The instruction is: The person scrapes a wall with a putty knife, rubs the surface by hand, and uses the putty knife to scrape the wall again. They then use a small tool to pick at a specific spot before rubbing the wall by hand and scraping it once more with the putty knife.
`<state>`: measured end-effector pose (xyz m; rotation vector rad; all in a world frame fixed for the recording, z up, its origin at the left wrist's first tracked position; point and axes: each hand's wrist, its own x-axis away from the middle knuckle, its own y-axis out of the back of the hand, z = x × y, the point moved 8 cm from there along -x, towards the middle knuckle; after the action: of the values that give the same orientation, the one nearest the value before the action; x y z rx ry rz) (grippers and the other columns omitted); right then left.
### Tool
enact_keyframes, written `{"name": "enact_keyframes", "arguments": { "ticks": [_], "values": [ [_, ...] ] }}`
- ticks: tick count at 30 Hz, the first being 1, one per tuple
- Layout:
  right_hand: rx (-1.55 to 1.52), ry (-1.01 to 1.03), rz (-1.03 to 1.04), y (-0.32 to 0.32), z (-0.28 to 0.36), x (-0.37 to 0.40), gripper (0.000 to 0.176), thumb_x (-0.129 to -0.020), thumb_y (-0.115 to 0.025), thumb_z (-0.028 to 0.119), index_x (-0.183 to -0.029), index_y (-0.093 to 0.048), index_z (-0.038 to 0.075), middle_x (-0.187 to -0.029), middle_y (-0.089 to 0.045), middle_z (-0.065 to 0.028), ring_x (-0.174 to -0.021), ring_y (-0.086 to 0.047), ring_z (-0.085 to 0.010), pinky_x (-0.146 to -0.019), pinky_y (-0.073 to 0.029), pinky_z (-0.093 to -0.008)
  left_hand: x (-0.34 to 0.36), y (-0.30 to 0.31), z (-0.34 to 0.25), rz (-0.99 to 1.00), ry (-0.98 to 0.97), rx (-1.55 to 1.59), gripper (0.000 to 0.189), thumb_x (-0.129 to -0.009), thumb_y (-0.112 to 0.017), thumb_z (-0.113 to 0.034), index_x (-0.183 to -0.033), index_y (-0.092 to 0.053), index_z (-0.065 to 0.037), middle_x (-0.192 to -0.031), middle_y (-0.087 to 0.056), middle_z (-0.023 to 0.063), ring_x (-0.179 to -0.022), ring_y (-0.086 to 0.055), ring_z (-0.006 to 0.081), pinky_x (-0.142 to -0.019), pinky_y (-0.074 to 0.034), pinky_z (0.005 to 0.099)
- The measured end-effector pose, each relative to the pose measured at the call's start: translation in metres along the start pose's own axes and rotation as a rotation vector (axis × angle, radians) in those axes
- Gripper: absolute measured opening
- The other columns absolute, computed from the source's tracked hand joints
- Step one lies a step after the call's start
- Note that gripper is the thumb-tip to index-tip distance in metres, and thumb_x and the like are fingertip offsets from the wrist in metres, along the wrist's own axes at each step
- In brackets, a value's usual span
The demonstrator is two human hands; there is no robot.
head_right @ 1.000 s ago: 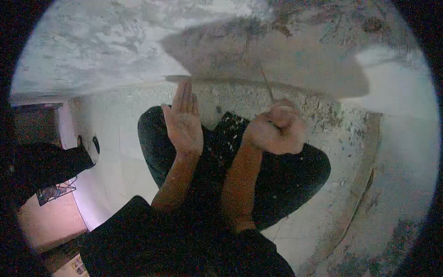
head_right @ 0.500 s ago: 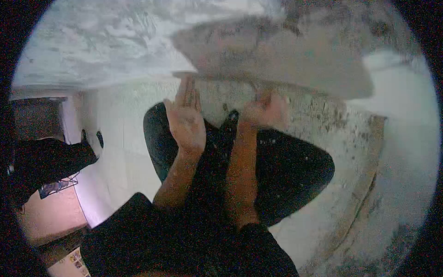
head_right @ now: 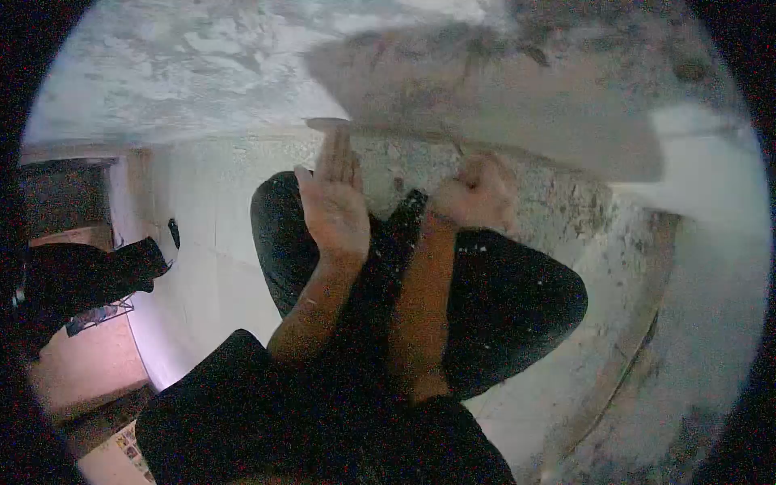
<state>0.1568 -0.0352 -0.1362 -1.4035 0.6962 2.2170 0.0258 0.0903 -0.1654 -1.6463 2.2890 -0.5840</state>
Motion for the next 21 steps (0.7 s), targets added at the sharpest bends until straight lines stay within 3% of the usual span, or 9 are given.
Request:
{"name": "enact_keyframes", "arguments": {
  "ticks": [2,4,7,10,12,15,18,19,21],
  "values": [
    [-0.798,-0.762,-0.04,0.0,-0.037,-0.002,0.026,-0.073,-0.046,0.018,-0.056,-0.048,-0.001,-0.046,-0.043,-0.0099,-0.038,-0.041,-0.0199,-0.041,-0.039,-0.0303,-0.007,0.0,-0.002,0.02,-0.03,-0.013,0.07,-0.09,-0.012,-0.049,-0.132,-0.016,0.007,-0.139,-0.017,0.0179,-0.13,-0.012,0.0262,-0.106,-0.004,0.0351],
    [-0.941,-0.526,-0.066,0.015,-0.026,-0.015,0.024,-0.072,-0.049,0.018,-0.057,-0.049,0.0,-0.047,-0.047,-0.009,-0.037,-0.042,-0.023,-0.039,-0.038,-0.0313,0.001,0.005,-0.006,0.014,-0.029,-0.029,0.07,-0.089,-0.013,-0.049,-0.132,-0.016,0.006,-0.139,-0.016,0.0172,-0.13,-0.012,0.0262,-0.106,-0.004,0.035],
    [-0.198,-0.384,0.112,0.004,-0.01,-0.008,0.018,-0.07,-0.053,0.011,-0.056,-0.047,0.001,-0.047,-0.049,-0.0094,-0.037,-0.044,-0.0257,-0.039,-0.04,-0.0324,0.004,0.003,-0.004,-0.021,0.064,0.041,0.069,-0.09,-0.014,-0.049,-0.132,-0.016,0.006,-0.139,-0.016,0.0168,-0.13,-0.012,0.0262,-0.106,-0.004,0.0347],
    [-0.552,-0.366,-0.026,0.011,0.001,-0.021,0.023,-0.062,-0.048,0.006,-0.043,-0.036,0.009,-0.041,-0.034,-0.0006,-0.035,-0.026,-0.0156,-0.038,-0.019,-0.0264,-0.007,0.004,-0.011,-0.017,-0.014,0.049,0.068,-0.09,-0.014,-0.048,-0.132,-0.016,0.007,-0.139,-0.017,0.017,-0.13,-0.012,0.0265,-0.106,-0.005,0.0351],
    [-0.999,-0.579,-0.04,0.011,0.002,-0.028,0.025,-0.064,-0.048,0.005,-0.044,-0.034,0.009,-0.042,-0.034,-0.0004,-0.035,-0.026,-0.0159,-0.038,-0.023,-0.028,-0.004,0.013,-0.015,0.029,-0.05,0.014,0.068,-0.09,-0.013,-0.047,-0.131,-0.016,0.007,-0.139,-0.017,0.0177,-0.131,-0.011,0.0266,-0.106,-0.005,0.0356],
    [-0.096,-0.004,0.114,0.003,0.013,-0.017,0.026,-0.066,-0.046,0.005,-0.045,-0.031,0.009,-0.042,-0.034,-0.002,-0.036,-0.025,-0.0144,-0.041,-0.026,-0.0276,-0.002,0.01,-0.011,-0.035,0.011,0.066,0.069,-0.09,-0.013,-0.048,-0.131,-0.017,0.007,-0.139,-0.017,0.0186,-0.131,-0.011,0.0266,-0.106,-0.004,0.036],
    [-1.05,-0.378,0.088,0.019,0.029,-0.05,0.024,-0.07,-0.046,0.008,-0.05,-0.034,0.011,-0.045,-0.03,-0.0016,-0.039,-0.029,-0.0167,-0.047,-0.033,-0.029,-0.004,0.009,-0.011,-0.039,-0.021,0.029,0.07,-0.09,-0.014,-0.048,-0.131,-0.017,0.008,-0.139,-0.017,0.0195,-0.131,-0.012,0.0272,-0.106,-0.004,0.0361],
    [-1.463,-0.291,0.488,0.005,0.017,-0.054,0.018,-0.071,-0.049,0.009,-0.056,-0.04,0.01,-0.055,-0.04,-0.0038,-0.05,-0.04,-0.0174,-0.052,-0.036,-0.031,-0.003,0.011,-0.008,-0.053,-0.003,0.026,0.07,-0.09,-0.014,-0.048,-0.131,-0.017,0.008,-0.139,-0.017,0.0195,-0.131,-0.012,0.0272,-0.106,-0.004,0.0361],
    [-0.998,-0.074,0.35,-0.008,0.03,-0.026,0.012,-0.077,-0.044,0.011,-0.066,-0.044,0.005,-0.055,-0.044,-0.0073,-0.047,-0.044,-0.017,-0.051,-0.041,-0.0283,-0.007,0.011,-0.006,-0.06,0.01,0.076,0.07,-0.09,-0.015,-0.048,-0.13,-0.016,0.009,-0.139,-0.016,0.0197,-0.13,-0.012,0.0279,-0.106,-0.004,0.0358]
  ]
}}
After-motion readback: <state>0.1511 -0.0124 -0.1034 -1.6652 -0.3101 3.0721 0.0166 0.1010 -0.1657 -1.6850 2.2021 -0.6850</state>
